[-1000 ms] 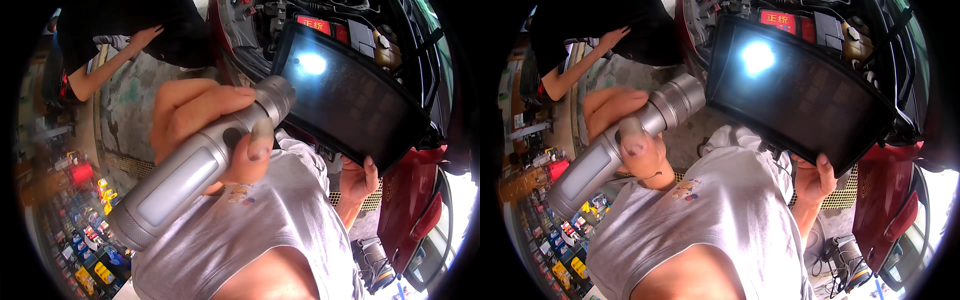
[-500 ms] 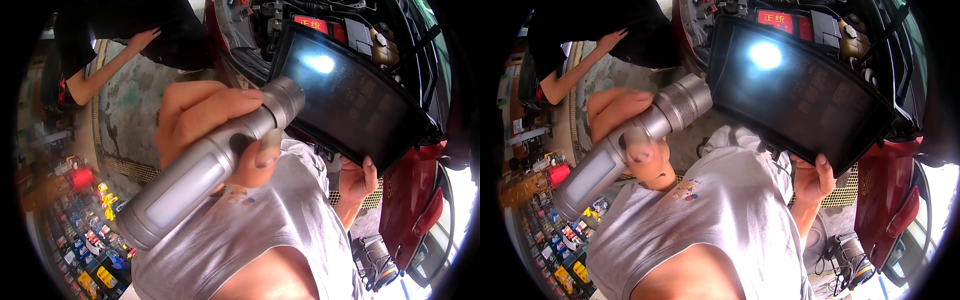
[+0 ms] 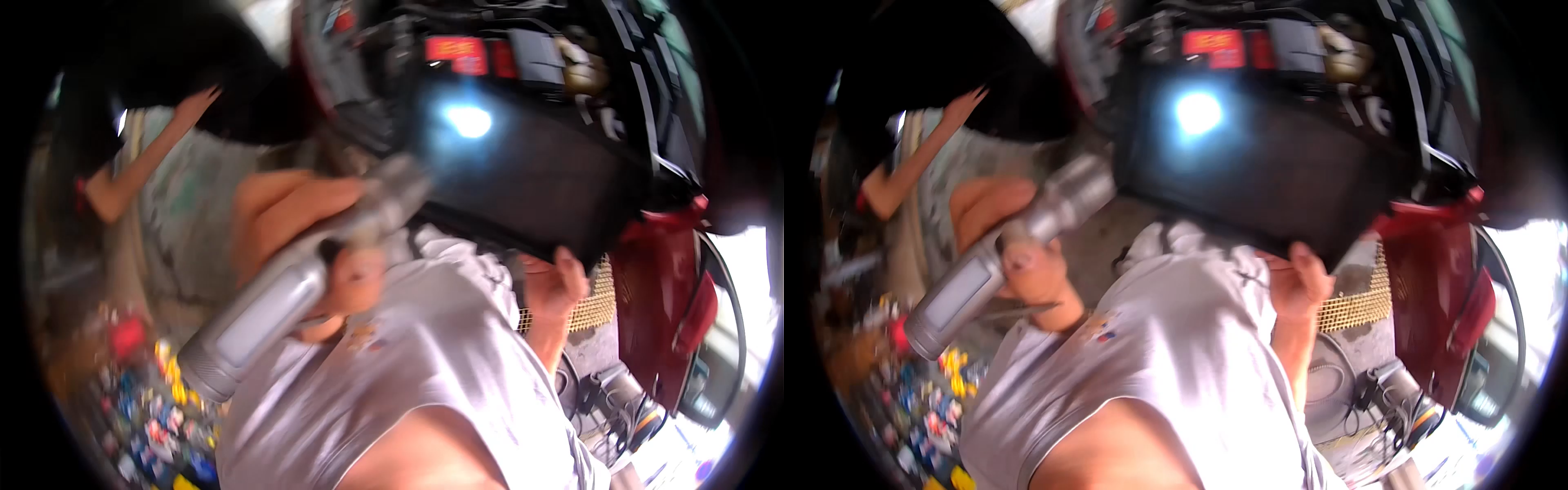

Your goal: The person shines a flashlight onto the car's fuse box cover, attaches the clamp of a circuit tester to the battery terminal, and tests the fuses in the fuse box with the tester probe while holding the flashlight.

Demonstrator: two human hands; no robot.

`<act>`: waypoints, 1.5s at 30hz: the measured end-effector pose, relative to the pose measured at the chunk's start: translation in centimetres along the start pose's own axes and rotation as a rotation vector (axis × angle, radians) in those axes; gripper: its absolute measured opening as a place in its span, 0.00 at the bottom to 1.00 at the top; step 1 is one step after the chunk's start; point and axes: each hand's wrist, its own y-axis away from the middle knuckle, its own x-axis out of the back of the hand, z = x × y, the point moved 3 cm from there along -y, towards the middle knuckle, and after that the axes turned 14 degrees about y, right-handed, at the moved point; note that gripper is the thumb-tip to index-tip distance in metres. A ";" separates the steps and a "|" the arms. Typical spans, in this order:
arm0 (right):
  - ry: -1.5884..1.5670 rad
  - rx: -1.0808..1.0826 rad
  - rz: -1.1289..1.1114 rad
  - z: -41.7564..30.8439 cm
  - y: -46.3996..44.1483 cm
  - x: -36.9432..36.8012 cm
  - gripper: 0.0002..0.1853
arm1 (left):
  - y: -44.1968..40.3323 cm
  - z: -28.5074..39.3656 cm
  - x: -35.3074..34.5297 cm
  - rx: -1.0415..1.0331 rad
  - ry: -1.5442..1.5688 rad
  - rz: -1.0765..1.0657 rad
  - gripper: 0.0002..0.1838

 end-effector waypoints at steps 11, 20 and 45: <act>0.039 0.194 0.506 -1.6 -1.5 11.0 0.14 | 4.2 -4.8 -5.1 0.379 0.366 0.072 0.17; -0.220 0.503 0.460 -9.6 -18.4 24.2 0.17 | 4.4 -1.9 -7.3 0.577 0.421 0.072 0.16; 0.185 0.400 0.485 -18.0 -33.2 33.3 0.29 | 14.1 -8.4 -10.0 1.174 0.655 0.563 0.08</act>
